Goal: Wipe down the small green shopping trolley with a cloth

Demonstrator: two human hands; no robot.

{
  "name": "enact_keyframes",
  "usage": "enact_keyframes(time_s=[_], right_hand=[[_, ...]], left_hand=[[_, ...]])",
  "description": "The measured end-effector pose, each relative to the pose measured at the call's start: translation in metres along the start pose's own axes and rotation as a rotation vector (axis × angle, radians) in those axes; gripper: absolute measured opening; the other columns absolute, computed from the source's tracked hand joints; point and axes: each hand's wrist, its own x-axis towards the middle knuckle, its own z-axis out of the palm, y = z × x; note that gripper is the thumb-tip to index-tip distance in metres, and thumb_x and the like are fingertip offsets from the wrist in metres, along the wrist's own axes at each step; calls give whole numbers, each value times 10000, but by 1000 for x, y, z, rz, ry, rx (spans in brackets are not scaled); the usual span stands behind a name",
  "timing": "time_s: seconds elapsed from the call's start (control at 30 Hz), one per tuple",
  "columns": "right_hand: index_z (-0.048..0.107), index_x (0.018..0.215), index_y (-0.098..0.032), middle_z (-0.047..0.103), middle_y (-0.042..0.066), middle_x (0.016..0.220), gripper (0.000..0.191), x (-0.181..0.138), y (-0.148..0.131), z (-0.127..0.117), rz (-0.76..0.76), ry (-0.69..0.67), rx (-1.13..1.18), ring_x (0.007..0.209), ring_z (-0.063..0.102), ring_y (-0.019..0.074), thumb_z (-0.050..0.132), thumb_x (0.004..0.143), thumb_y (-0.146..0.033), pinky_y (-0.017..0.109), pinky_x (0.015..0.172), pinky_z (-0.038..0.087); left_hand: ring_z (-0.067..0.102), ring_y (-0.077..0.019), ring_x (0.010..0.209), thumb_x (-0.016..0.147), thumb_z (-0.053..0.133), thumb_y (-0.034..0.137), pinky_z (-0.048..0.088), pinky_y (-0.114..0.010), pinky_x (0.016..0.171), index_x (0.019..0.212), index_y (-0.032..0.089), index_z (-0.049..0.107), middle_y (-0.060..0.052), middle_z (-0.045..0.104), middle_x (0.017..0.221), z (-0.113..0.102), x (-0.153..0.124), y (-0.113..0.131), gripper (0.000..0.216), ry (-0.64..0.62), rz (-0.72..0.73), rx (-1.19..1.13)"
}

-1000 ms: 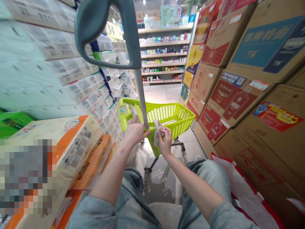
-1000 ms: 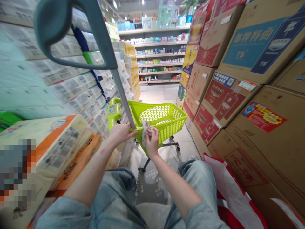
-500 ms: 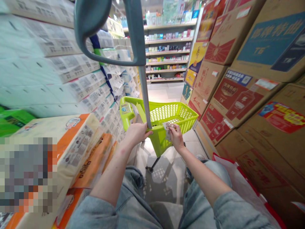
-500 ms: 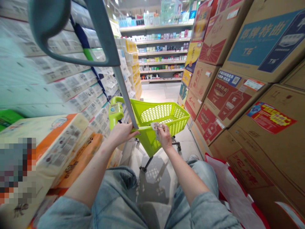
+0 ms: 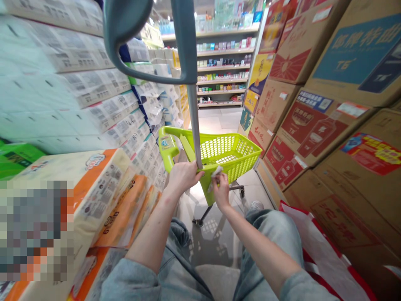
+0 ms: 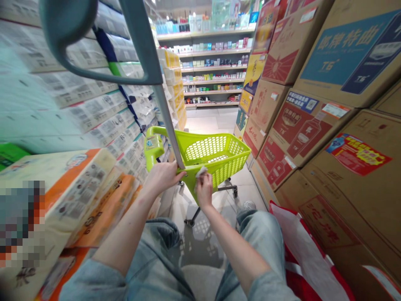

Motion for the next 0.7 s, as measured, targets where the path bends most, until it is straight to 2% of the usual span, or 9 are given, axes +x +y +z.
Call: enact_keyframes(time_s=[0.1, 0.17, 0.23, 0.37, 0.47, 0.57, 0.7], right_hand=[[602, 909, -184, 529, 126, 1073, 197, -9, -17, 0, -56, -8, 9, 1046, 526, 226, 427, 883, -272, 367, 919, 427], [608, 874, -184, 539, 116, 1023, 210, -1, -13, -6, -72, -45, -22, 1016, 535, 219, 408, 885, -246, 356, 913, 428], [609, 859, -180, 546, 116, 1002, 224, 13, 3, -14, -73, -67, -77, 999, 539, 218, 391, 880, -225, 349, 901, 432], [615, 872, -157, 551, 149, 1000, 264, 45, 46, -28, 29, 9, -223, 952, 546, 236, 359, 868, -224, 388, 875, 444], [619, 886, -150, 539, 162, 1006, 282, 58, 68, -34, 73, 17, -260, 909, 549, 242, 357, 865, -252, 409, 836, 460], [610, 933, -148, 516, 156, 1047, 237, 49, 73, -32, 56, -37, -225, 911, 547, 238, 427, 832, -261, 416, 855, 457], [615, 914, -183, 523, 108, 1042, 201, 9, 64, -18, -14, -164, -162, 922, 555, 206, 454, 801, -221, 364, 873, 459]], left_hand=[[665, -273, 796, 845, 451, 508, 442, -314, 640, 966, 165, 595, -106, 690, 803, 1, 0, 0, 390, 5, -14, 2], [664, -277, 794, 842, 449, 515, 444, -320, 646, 957, 163, 599, -111, 688, 798, 2, 1, 0, 399, -3, -28, 4], [664, -278, 792, 840, 447, 519, 445, -322, 649, 951, 160, 602, -115, 686, 791, 1, 1, -1, 406, -14, -39, 1], [664, -278, 794, 844, 436, 513, 446, -320, 642, 964, 157, 600, -117, 685, 791, -1, 2, 1, 410, -22, -40, -1], [665, -271, 778, 841, 435, 516, 443, -311, 627, 964, 161, 598, -110, 682, 781, -2, 3, 4, 410, -28, -54, 11], [666, -272, 766, 844, 430, 517, 440, -308, 611, 948, 159, 598, -109, 680, 763, -2, 4, 8, 408, -24, -52, 28], [667, -273, 774, 858, 411, 510, 441, -310, 620, 936, 153, 597, -112, 682, 772, -2, 7, 12, 410, -8, -35, 39]])
